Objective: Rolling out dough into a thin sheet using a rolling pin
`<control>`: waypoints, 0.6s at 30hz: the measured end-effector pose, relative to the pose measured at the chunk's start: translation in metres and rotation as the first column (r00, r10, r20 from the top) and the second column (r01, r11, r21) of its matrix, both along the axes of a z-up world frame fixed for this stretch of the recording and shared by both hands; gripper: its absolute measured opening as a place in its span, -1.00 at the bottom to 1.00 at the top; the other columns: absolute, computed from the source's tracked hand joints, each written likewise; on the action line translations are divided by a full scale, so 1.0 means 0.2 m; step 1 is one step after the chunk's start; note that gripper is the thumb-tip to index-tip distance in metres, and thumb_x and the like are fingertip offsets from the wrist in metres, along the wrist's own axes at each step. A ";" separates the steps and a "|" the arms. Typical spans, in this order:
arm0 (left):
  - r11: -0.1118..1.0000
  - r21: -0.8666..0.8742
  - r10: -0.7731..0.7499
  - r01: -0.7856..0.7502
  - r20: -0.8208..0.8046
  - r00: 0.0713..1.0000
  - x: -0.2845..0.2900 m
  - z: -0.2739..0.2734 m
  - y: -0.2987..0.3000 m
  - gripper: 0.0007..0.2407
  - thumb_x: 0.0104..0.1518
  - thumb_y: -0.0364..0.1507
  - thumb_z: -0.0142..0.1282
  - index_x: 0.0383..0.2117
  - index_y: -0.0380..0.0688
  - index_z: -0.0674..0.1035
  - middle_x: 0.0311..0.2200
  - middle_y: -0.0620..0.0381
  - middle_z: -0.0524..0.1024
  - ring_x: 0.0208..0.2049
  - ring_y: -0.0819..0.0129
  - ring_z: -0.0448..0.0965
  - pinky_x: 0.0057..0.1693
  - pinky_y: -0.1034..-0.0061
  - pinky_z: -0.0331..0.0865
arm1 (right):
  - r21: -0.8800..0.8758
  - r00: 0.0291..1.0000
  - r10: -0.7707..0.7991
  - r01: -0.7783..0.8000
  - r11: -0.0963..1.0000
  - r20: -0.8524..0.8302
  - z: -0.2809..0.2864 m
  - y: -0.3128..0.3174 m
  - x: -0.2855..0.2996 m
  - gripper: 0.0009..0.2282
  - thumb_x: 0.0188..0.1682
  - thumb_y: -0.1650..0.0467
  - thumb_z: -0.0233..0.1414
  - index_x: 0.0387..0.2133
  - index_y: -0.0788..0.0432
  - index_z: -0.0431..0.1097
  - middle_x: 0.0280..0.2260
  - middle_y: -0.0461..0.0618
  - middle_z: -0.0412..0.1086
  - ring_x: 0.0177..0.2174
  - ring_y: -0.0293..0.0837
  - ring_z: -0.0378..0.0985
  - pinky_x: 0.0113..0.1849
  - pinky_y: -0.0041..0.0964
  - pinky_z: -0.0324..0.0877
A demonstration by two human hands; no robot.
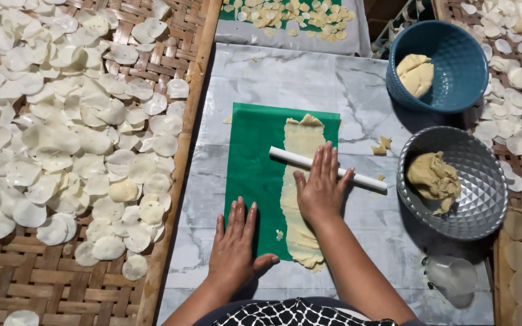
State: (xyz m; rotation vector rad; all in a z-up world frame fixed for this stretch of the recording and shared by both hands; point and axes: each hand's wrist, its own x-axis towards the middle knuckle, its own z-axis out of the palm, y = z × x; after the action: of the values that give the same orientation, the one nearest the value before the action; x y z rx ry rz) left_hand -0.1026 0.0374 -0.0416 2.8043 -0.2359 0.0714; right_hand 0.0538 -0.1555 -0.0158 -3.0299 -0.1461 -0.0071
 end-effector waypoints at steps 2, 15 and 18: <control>1.000 0.027 -0.003 0.003 0.017 1.000 0.00 0.01 0.00 0.17 -0.17 0.32 0.32 0.46 -0.16 -0.05 0.47 -0.24 -0.23 0.50 0.03 -0.36 0.43 0.08 -0.47 | -0.004 1.000 -0.025 0.025 1.000 -0.012 -0.01 -0.04 0.18 -0.33 0.15 0.08 -0.38 0.38 0.33 -0.20 0.44 0.17 -0.34 0.40 0.06 -0.44 0.18 0.55 -0.53; 0.948 0.314 -0.004 -0.049 0.166 0.986 0.01 0.04 0.02 0.27 -0.29 0.59 0.16 0.44 -0.08 -0.01 0.48 -0.13 -0.18 0.53 0.11 -0.28 0.50 0.16 -0.41 | 0.127 0.998 -0.055 0.059 0.990 -0.035 0.12 -0.04 0.10 -0.32 0.14 0.05 -0.42 0.39 0.29 -0.19 0.43 0.22 -0.32 0.39 0.15 -0.41 0.17 0.54 -0.58; 1.000 -0.013 -0.027 0.027 0.004 1.000 0.01 0.08 0.02 0.13 -0.16 0.27 0.36 0.44 -0.17 0.02 0.46 -0.22 -0.16 0.50 0.04 -0.31 0.43 0.06 -0.45 | 0.005 0.995 0.009 -0.009 1.000 -0.100 0.04 -0.05 0.07 -0.32 0.14 0.11 -0.34 0.41 0.27 -0.34 0.45 0.16 -0.44 0.40 0.10 -0.46 0.15 0.64 -0.51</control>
State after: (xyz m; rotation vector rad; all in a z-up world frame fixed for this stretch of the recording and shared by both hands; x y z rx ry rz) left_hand -0.1007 0.0406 -0.0261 2.7880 -0.2731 0.0719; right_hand 0.0688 -0.1645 -0.0068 -3.0168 -0.1508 0.1446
